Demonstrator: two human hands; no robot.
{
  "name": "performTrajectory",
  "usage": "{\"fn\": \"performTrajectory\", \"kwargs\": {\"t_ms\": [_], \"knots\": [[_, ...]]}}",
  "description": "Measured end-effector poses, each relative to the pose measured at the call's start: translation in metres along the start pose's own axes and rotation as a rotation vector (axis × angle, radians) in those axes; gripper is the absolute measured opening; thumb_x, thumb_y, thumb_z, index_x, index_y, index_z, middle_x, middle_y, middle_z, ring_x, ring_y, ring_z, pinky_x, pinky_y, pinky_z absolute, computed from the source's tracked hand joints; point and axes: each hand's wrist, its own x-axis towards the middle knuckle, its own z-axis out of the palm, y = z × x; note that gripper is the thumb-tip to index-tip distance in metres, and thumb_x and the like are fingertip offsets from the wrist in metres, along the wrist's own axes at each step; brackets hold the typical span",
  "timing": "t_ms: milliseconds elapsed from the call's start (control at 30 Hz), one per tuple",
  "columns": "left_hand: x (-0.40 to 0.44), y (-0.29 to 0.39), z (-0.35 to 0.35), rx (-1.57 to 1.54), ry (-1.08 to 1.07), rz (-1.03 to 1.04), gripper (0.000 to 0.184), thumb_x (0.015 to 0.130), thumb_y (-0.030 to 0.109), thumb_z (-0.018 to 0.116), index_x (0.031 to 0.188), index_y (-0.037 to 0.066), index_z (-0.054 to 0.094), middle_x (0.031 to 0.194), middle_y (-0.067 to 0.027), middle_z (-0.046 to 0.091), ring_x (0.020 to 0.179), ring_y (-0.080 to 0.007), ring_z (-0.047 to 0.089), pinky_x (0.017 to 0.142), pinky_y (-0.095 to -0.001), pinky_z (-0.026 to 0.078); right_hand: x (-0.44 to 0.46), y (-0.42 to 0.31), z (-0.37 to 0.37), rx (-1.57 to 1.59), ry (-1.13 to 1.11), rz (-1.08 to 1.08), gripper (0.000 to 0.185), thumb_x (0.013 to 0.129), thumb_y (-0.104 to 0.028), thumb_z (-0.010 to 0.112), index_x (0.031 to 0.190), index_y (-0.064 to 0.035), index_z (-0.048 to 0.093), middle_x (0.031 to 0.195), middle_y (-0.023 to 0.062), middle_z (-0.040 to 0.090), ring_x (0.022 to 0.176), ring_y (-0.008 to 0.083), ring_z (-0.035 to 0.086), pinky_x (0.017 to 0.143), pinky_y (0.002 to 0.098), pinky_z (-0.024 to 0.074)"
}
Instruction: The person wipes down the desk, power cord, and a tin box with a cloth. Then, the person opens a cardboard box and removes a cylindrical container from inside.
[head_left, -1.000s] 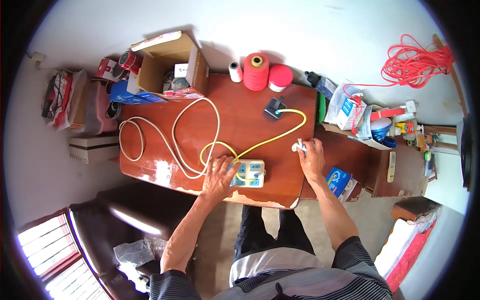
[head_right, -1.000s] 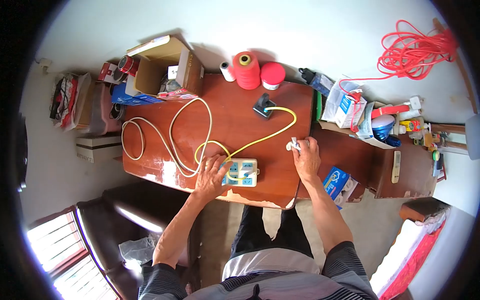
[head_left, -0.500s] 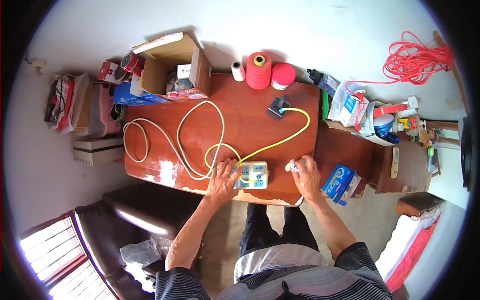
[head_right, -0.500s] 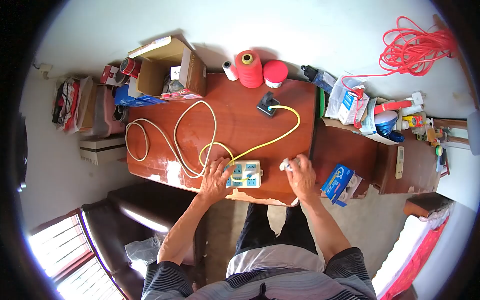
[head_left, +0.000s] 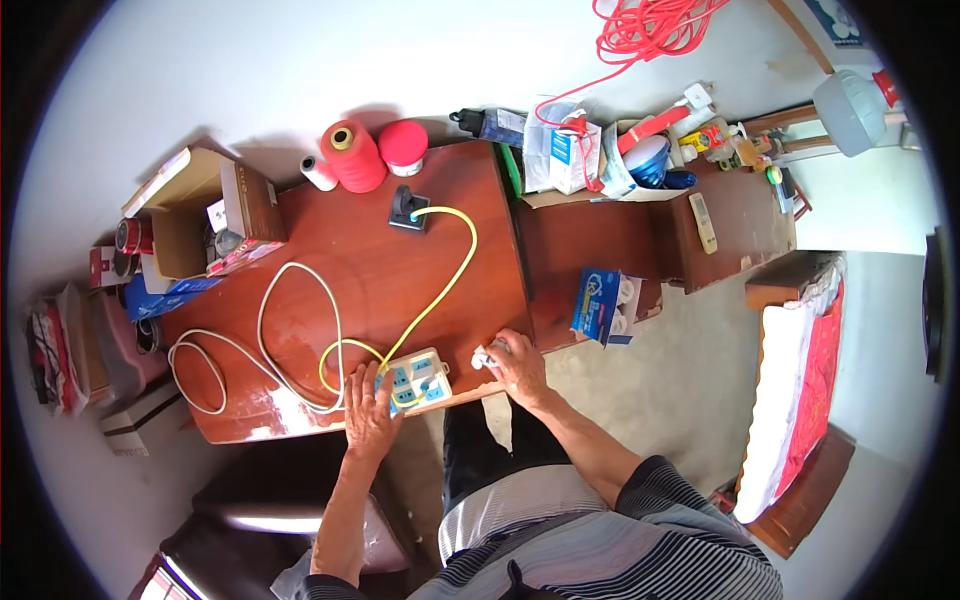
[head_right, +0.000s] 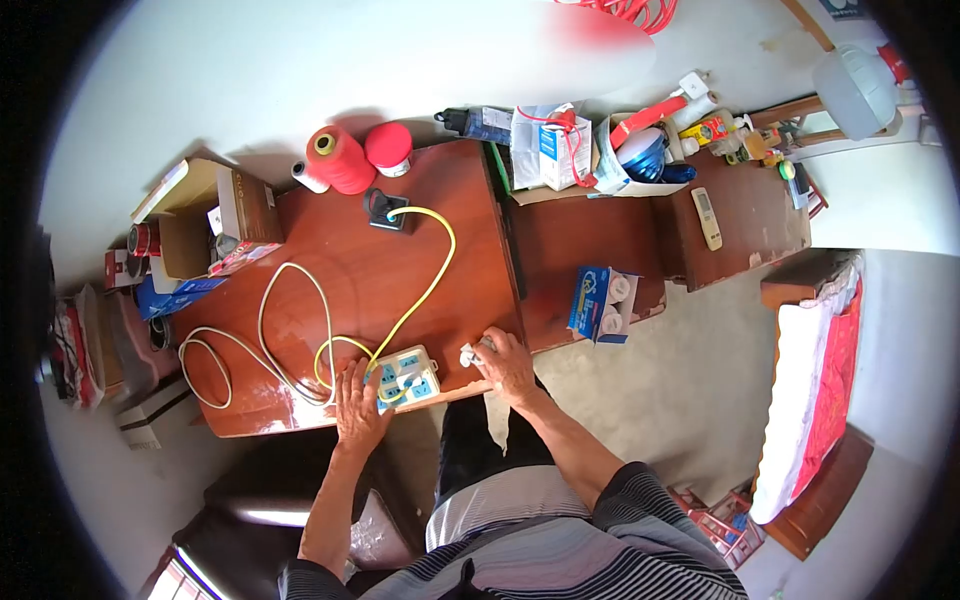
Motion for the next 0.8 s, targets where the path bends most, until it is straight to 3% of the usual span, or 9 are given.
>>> {"fn": "performTrajectory", "kwargs": {"t_ms": [200,333,400,467,500,600,633,700,800], "knots": [[-0.018,0.011,-0.020,-0.026,-0.059,-0.042,0.090,0.070,0.005,0.078,0.151,0.007,0.039,0.157,-0.0236,0.033,0.145,-0.0438,0.033,0.120,-0.0553,0.029,0.065,0.025,-0.015,-0.047,0.217,0.066,0.025,0.081,-0.015,0.078,0.104,-0.0137,0.067,0.118,0.0097,0.056,0.101,0.0323,0.061,0.081,0.0446,0.0545],[-0.029,0.037,-0.057,-0.176,0.107,-0.087,0.067,0.072,0.003,0.074,0.136,0.001,0.053,0.148,-0.0260,0.044,0.137,-0.0454,0.042,0.114,-0.0565,0.035,0.105,0.036,-0.021,-0.059,0.258,0.099,0.025,0.081,-0.015,0.077,0.103,-0.0130,0.065,0.118,0.0103,0.056,0.103,0.0341,0.060,0.080,0.0453,0.0551],[-0.024,0.064,-0.069,-0.288,0.220,-0.051,0.051,0.076,0.003,0.074,0.125,-0.001,0.061,0.133,-0.0241,0.058,0.123,-0.0425,0.056,0.106,-0.0515,0.045,0.092,0.034,-0.016,-0.042,0.239,0.116,0.026,0.080,-0.014,0.077,0.103,-0.0137,0.065,0.117,0.0102,0.055,0.103,0.0338,0.059,0.079,0.0453,0.0555],[-0.002,0.108,-0.067,-0.586,0.203,-0.102,0.035,0.084,0.004,0.071,0.118,0.000,0.065,0.117,-0.0195,0.067,0.109,-0.0318,0.066,0.095,-0.0408,0.053,0.068,0.026,-0.015,-0.001,0.222,0.103,0.026,0.080,-0.013,0.076,0.103,-0.0161,0.066,0.115,0.0096,0.055,0.103,0.0332,0.059,0.078,0.0456,0.0557],[0.016,0.136,-0.066,-0.688,0.044,-0.205,0.030,0.087,0.006,0.072,0.116,0.002,0.067,0.109,-0.0158,0.071,0.099,-0.0244,0.070,0.087,-0.0357,0.056,0.052,0.022,-0.011,0.009,0.187,0.117,0.027,0.080,-0.012,0.076,0.105,-0.0162,0.066,0.115,0.0102,0.056,0.104,0.0329,0.059,0.080,0.0454,0.0553],[0.086,0.219,-0.036,-0.984,-0.260,-0.216,0.036,0.087,0.019,0.076,0.121,0.008,0.068,0.115,-0.0122,0.070,0.103,-0.0277,0.070,0.090,-0.0390,0.055,0.010,0.024,0.013,0.144,0.268,-0.011,0.030,0.080,-0.010,0.074,0.109,-0.0168,0.068,0.121,0.0128,0.058,0.109,0.0325,0.059,0.087,0.0444,0.0531],[0.113,0.236,0.026,-0.598,0.165,0.217,0.050,0.085,0.033,0.077,0.127,0.009,0.064,0.114,-0.0108,0.070,0.100,-0.0335,0.069,0.092,-0.0444,0.054,0.005,0.018,0.006,0.151,0.215,0.000,0.031,0.080,-0.010,0.075,0.109,-0.0168,0.069,0.122,0.0128,0.058,0.111,0.0328,0.058,0.089,0.0446,0.0521],[0.152,0.287,0.030,-0.670,-0.309,-0.202,0.076,0.078,0.056,0.076,0.131,0.006,0.056,0.119,-0.0129,0.069,0.102,-0.0395,0.069,0.089,-0.0493,0.055,-0.005,0.015,0.000,0.158,0.143,0.008,0.034,0.077,-0.009,0.078,0.109,-0.0158,0.068,0.125,0.0134,0.057,0.113,0.0351,0.056,0.092,0.0468,0.0499],[0.191,0.322,0.068,-0.576,-0.389,-0.355,0.074,0.072,0.044,0.079,0.124,0.000,0.053,0.113,-0.0237,0.069,0.107,-0.0416,0.068,0.089,-0.0499,0.057,-0.005,0.016,-0.001,0.159,0.070,0.068,0.035,0.075,-0.008,0.080,0.107,-0.0142,0.067,0.124,0.0137,0.056,0.113,0.0378,0.056,0.093,0.0503,0.0479]]}}
